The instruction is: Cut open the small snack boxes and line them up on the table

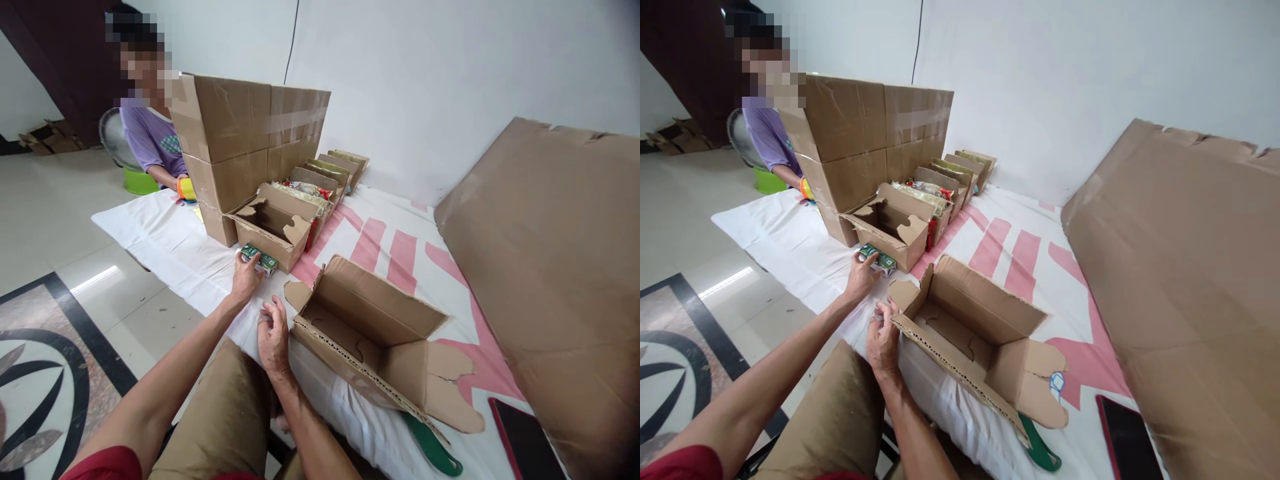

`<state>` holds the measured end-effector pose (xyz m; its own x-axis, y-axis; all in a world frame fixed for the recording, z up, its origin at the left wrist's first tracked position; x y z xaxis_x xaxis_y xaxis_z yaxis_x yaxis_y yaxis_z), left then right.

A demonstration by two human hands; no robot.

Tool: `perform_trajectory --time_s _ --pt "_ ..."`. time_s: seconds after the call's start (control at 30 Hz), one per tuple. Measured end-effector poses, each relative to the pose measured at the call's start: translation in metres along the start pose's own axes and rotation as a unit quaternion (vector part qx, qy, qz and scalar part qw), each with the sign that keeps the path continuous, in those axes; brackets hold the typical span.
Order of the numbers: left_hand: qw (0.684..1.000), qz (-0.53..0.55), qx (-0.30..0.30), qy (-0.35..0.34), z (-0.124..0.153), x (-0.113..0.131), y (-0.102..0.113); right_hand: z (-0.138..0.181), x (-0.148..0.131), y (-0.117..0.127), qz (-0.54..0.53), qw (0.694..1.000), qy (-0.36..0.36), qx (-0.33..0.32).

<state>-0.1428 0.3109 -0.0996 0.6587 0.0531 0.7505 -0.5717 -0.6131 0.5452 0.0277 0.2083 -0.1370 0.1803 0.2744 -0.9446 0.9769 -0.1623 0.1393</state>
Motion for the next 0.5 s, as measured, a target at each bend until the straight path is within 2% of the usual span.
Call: perform_trajectory --time_s 0.3,0.4,0.5 --pt "1.0 0.0 -0.007 0.024 0.009 -0.001 0.003 -0.003 -0.003 -0.001 -0.006 1.0 -0.001 -0.011" --pt "0.999 -0.004 -0.014 0.033 0.019 0.002 0.011 -0.005 -0.01 -0.001 -0.012 1.0 0.003 -0.006" --pt "0.999 -0.005 0.002 0.049 0.037 0.002 0.027 0.003 -0.026 0.009 -0.023 1.0 0.009 0.0"
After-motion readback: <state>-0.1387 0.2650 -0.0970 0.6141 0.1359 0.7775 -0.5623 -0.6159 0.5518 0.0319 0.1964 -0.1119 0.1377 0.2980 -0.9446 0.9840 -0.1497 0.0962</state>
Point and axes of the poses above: each hand's wrist, its own z-axis away from the middle knuckle, its own y-axis out of the back of the hand, x = y × z, the point moved 9 cm from there along -z, towards the middle knuckle, and after that the axes turned 8 degrees about x, right-handed, at the moved point
